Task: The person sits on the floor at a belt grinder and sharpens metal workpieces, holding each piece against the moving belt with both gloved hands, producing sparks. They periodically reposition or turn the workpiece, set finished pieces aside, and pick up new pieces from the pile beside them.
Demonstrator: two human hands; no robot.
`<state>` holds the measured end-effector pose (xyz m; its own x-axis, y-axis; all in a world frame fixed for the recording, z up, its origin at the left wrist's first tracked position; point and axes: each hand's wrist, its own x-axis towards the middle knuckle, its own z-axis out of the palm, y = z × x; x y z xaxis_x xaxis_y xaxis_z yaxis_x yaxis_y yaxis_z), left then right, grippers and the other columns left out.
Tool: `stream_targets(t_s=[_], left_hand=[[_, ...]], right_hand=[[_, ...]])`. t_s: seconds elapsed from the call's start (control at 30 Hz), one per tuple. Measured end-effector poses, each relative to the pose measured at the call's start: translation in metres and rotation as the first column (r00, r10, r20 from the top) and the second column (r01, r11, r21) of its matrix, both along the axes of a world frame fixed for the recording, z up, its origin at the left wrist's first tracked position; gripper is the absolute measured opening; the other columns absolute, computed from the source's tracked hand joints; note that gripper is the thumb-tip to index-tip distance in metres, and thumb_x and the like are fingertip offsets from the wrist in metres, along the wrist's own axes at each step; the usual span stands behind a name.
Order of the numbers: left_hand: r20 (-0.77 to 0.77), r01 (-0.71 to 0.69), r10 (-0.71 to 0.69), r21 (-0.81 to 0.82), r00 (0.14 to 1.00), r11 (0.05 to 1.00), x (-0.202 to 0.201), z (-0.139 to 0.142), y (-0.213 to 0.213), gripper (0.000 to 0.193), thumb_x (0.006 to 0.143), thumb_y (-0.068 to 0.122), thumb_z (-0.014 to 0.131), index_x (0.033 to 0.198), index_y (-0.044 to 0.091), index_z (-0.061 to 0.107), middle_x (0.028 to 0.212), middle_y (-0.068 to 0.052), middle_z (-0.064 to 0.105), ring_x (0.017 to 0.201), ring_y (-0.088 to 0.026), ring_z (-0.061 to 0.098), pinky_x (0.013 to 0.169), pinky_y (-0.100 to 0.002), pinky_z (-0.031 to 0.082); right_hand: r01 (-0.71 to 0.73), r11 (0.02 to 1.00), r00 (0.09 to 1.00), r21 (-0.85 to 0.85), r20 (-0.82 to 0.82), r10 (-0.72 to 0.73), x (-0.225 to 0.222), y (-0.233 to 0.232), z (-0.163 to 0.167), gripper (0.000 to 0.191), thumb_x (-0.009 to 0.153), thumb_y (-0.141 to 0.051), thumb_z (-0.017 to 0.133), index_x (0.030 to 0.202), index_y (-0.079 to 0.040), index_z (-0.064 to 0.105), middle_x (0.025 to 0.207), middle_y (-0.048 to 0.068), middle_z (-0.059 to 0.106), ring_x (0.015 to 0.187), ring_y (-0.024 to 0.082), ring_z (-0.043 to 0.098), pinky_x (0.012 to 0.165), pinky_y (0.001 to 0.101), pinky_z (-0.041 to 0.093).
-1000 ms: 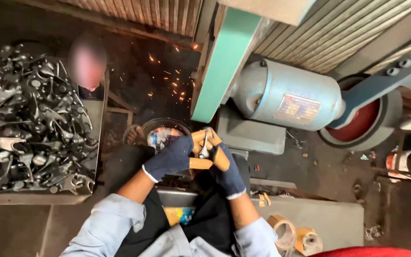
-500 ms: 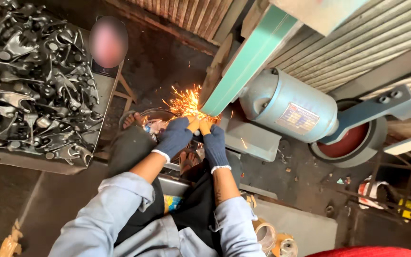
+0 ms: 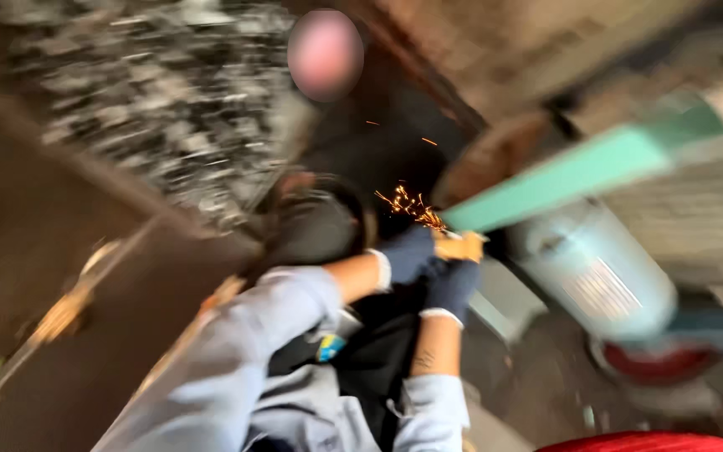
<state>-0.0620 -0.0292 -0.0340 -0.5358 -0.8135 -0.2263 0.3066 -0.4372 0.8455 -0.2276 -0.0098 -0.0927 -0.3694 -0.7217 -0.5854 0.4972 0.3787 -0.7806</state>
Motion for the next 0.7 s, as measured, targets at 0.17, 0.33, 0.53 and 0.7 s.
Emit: stream_targets(t_s=[0.17,0.33,0.53,0.7], left_hand=[[0.652,0.283,0.005,-0.335,0.758,0.899,0.065,0.049,-0.009,0.037,0.093,0.035,0.069,0.118,0.008,0.068,0.102,-0.019,0.073,0.095,-0.038,0.07,0.081,-0.045,0.054],[0.698,0.164,0.583,-0.688,0.417,0.707,0.219,0.037,0.038,0.022,0.103,0.031,0.057,0.111,0.012,0.067,0.11,-0.018,0.072,0.102,-0.034,0.07,0.086,-0.044,0.053],[0.691,0.183,0.67,-0.721,0.272,0.669,0.296,0.003,0.065,0.027,0.096,0.021,0.062,0.115,0.007,0.074,0.107,-0.021,0.072,0.096,-0.04,0.067,0.081,-0.046,0.053],[0.572,-0.218,0.642,-0.636,0.51,0.74,0.271,0.04,0.08,0.026,0.098,0.016,0.067,0.121,0.005,0.071,0.102,-0.011,0.076,0.094,-0.02,0.071,0.082,-0.036,0.056]], right_hand=[[-0.117,0.899,0.99,-0.422,-0.124,0.07,0.027,0.004,0.023,0.04,0.104,-0.027,0.065,0.134,-0.001,0.058,0.121,0.008,0.067,0.109,0.021,0.063,0.096,0.0349,0.052],[-0.477,0.876,0.615,-0.072,-0.739,0.274,0.051,0.047,0.076,0.04,0.104,-0.027,0.062,0.135,0.0,0.063,0.121,0.008,0.069,0.108,0.015,0.061,0.096,0.0299,0.048],[-0.81,0.552,0.297,0.198,-0.673,0.678,0.117,0.054,0.114,0.043,0.093,-0.028,0.072,0.128,-0.003,0.066,0.11,0.012,0.074,0.101,0.018,0.068,0.089,0.0315,0.051],[-0.855,0.468,0.174,0.225,-0.725,0.666,0.138,0.079,0.121,0.05,0.089,-0.028,0.076,0.134,-0.007,0.065,0.112,0.009,0.076,0.096,0.016,0.07,0.09,0.0282,0.053]])
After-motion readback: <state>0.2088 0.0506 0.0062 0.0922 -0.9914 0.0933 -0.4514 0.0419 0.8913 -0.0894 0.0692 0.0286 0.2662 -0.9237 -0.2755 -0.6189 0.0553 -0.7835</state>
